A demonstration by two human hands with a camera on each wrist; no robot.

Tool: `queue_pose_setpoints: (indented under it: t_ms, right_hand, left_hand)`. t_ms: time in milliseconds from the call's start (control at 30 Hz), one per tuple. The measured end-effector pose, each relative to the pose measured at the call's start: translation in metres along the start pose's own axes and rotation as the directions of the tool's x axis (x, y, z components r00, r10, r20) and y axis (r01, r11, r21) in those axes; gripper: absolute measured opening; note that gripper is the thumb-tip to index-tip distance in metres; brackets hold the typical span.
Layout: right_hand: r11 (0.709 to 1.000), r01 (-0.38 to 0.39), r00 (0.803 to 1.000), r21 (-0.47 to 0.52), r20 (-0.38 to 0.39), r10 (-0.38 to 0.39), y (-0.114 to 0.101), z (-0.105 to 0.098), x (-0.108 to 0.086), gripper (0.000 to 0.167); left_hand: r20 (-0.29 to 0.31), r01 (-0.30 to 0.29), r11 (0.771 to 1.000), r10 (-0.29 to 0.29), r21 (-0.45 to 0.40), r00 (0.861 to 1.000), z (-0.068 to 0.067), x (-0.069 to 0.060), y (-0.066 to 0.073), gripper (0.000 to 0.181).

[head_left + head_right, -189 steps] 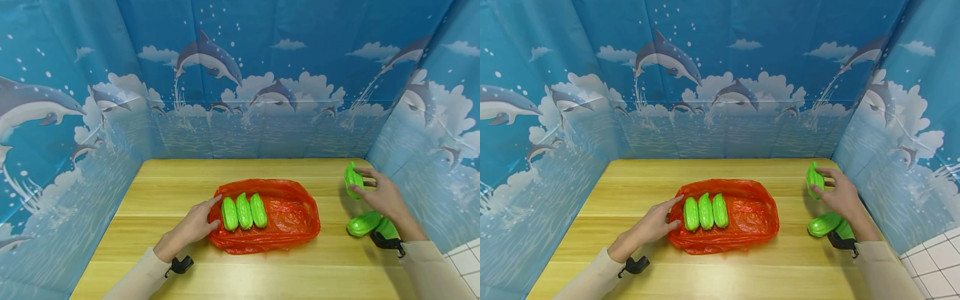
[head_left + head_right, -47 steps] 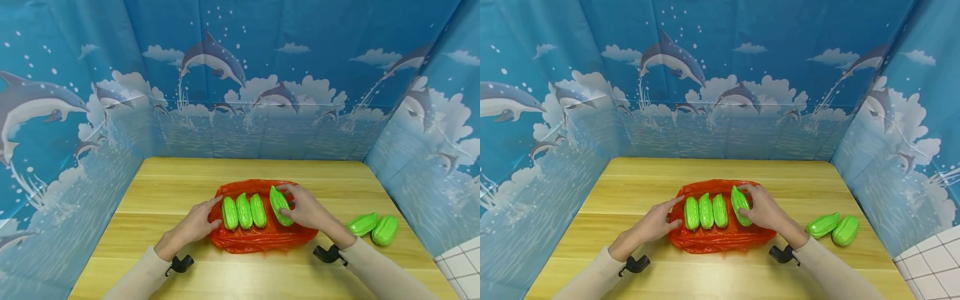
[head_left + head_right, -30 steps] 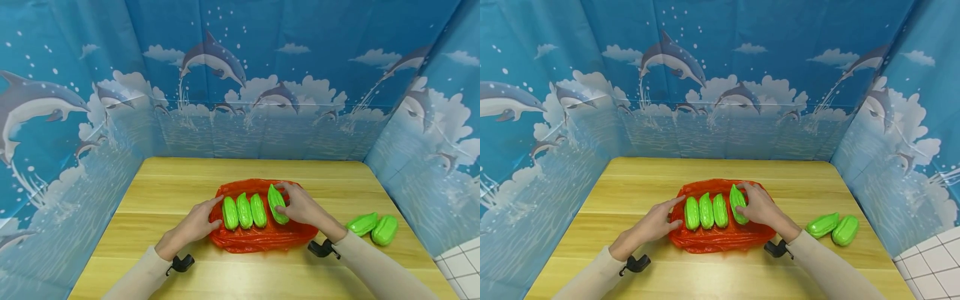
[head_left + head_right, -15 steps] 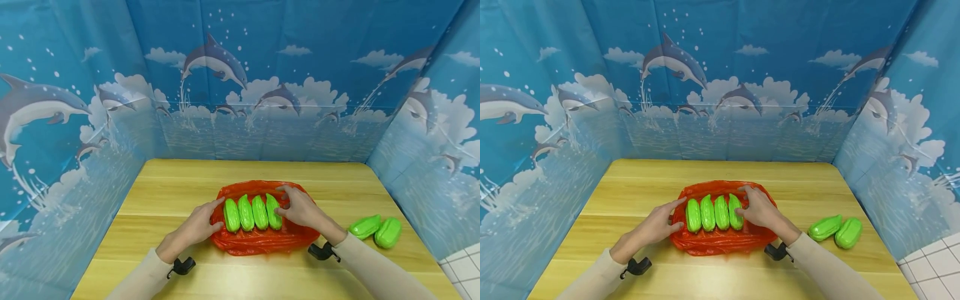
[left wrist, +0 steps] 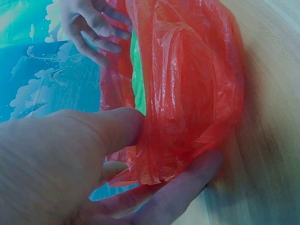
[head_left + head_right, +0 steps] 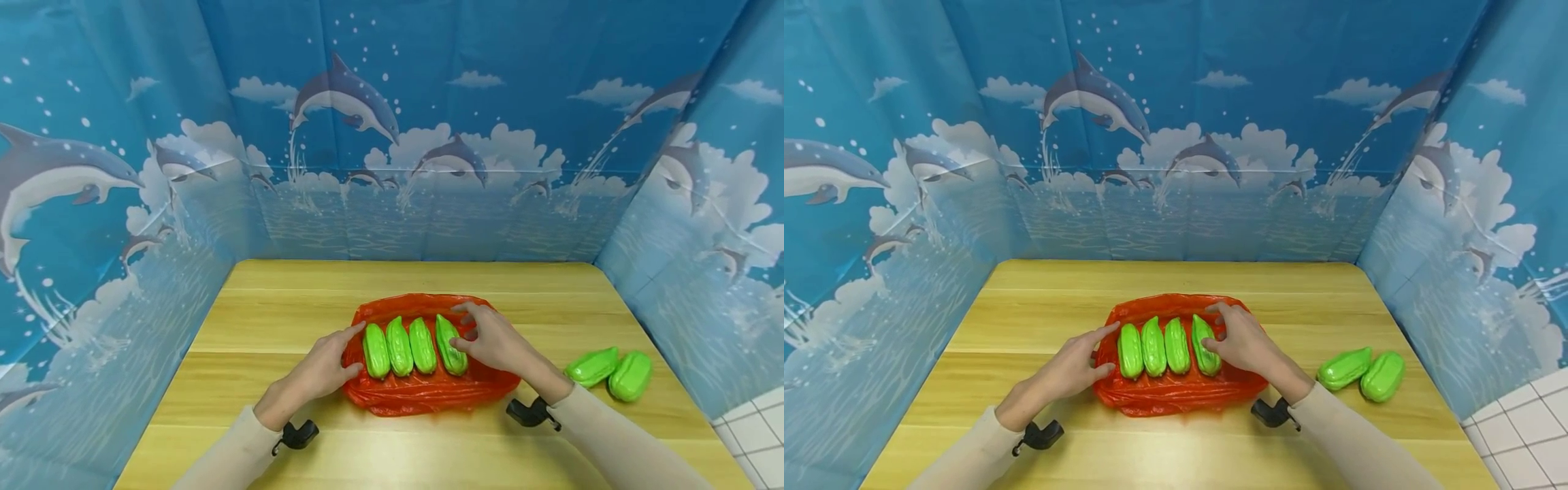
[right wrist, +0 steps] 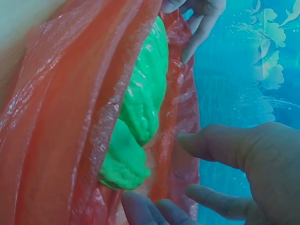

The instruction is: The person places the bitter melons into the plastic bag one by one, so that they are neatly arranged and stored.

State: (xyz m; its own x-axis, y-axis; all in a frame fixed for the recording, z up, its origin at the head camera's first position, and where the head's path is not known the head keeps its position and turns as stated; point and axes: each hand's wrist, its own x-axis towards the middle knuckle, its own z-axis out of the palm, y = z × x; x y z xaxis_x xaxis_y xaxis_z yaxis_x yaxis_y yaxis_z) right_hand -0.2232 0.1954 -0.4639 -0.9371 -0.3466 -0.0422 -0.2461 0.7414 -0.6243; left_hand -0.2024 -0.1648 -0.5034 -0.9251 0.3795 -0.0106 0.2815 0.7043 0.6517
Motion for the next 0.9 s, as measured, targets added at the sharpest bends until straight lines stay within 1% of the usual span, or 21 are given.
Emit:
queue_pose_setpoints:
  t_ms: [100,233,433,667,900]
  right_hand:
    - [1.000,0.012,1.000,0.008,-0.012,-0.012,-0.001,-0.003,-0.004,0.061]
    - [1.000,0.022,0.999,0.010,-0.043,-0.021,-0.001,-0.009,-0.010,0.058]
    - [0.999,0.031,0.996,0.019,-0.079,-0.029,-0.001,-0.016,-0.016,0.054]
    - [0.998,0.033,0.995,0.046,-0.095,-0.028,0.002,-0.021,-0.023,0.056]
    - [0.998,0.044,0.990,0.055,-0.139,-0.035,0.004,-0.031,-0.032,0.053]
  left_hand:
    - [0.000,0.004,1.000,-0.004,-0.002,1.000,0.000,0.000,0.000,0.080]
    - [0.000,-0.008,1.000,0.008,0.007,1.000,0.000,0.000,0.001,0.081]
    - [-0.004,0.008,1.000,-0.008,0.013,1.000,0.001,0.000,0.001,0.081]
    - [-0.015,0.013,1.000,-0.013,0.011,1.000,0.001,0.000,0.001,0.081]
    - [-0.026,0.009,1.000,-0.009,0.021,1.000,0.001,0.001,0.001,0.080]
